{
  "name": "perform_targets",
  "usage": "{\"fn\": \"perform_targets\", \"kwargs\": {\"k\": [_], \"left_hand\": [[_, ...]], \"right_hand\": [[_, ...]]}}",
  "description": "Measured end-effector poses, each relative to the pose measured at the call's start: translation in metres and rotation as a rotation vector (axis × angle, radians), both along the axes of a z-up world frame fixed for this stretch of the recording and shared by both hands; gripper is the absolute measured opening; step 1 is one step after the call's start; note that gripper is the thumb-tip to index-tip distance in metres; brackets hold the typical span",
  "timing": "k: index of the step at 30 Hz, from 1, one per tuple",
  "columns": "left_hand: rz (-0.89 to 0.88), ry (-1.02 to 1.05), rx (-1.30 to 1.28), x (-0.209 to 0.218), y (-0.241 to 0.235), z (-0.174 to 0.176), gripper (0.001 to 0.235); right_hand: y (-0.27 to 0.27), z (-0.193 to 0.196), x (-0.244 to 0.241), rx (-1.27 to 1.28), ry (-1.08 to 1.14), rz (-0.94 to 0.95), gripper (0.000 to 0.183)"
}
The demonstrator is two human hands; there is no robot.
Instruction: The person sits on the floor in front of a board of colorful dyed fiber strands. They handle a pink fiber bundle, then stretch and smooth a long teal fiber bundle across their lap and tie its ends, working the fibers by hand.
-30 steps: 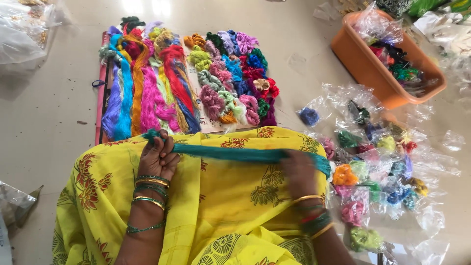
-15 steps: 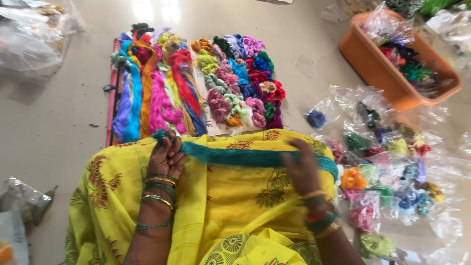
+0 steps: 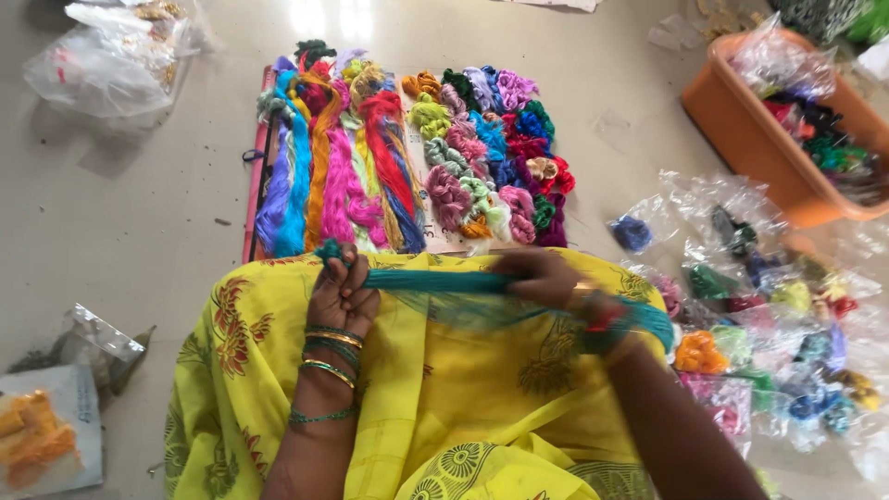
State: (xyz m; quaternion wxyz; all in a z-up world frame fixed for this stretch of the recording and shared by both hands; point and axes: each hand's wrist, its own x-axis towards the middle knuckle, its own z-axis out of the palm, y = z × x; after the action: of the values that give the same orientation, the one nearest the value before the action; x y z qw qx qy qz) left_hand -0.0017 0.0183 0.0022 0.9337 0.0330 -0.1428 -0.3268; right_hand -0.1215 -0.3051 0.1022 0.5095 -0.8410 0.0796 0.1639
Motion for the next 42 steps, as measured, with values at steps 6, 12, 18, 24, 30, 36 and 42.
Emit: {"fn": "perform_targets", "kwargs": {"k": [6,12,18,24,30,36,42], "left_hand": [[-0.058,-0.008,0.042,0.002,-0.003,0.005,0.023],[-0.054,0.009,0.177,0.003,-0.007,0.007,0.023],[-0.067,-0.01,0.136,0.005,-0.009,0.0,0.024],[-0.069,0.004,0.101,-0.003,-0.004,0.002,0.025],[0.011,0.048,0.034,-0.001,0.0,-0.001,0.023],[0.001,0.035,0.048,0.006,-0.007,-0.005,0.023],[-0.062,-0.015,0.123,0.003,-0.011,0.001,0.022]], "right_hand": [[-0.174,0.024,-0.136,0.018,0.193,-0.457,0.037],[-0.288,-0.042,-0.23,-0.521,0.437,-0.429,0.044],[-0.064,0.035,-0.119,-0.715,-0.326,-0.371,0.044],[0.159,0.02,0.001,-0.676,-0.639,-0.001,0.072],[0.135,-0.013,0.011,-0.876,-0.73,0.055,0.048],[-0.035,0.004,-0.099,-1.059,-0.69,-0.235,0.042],[-0.155,-0.025,-0.219,-1.166,-0.238,-0.529,0.038]]}}
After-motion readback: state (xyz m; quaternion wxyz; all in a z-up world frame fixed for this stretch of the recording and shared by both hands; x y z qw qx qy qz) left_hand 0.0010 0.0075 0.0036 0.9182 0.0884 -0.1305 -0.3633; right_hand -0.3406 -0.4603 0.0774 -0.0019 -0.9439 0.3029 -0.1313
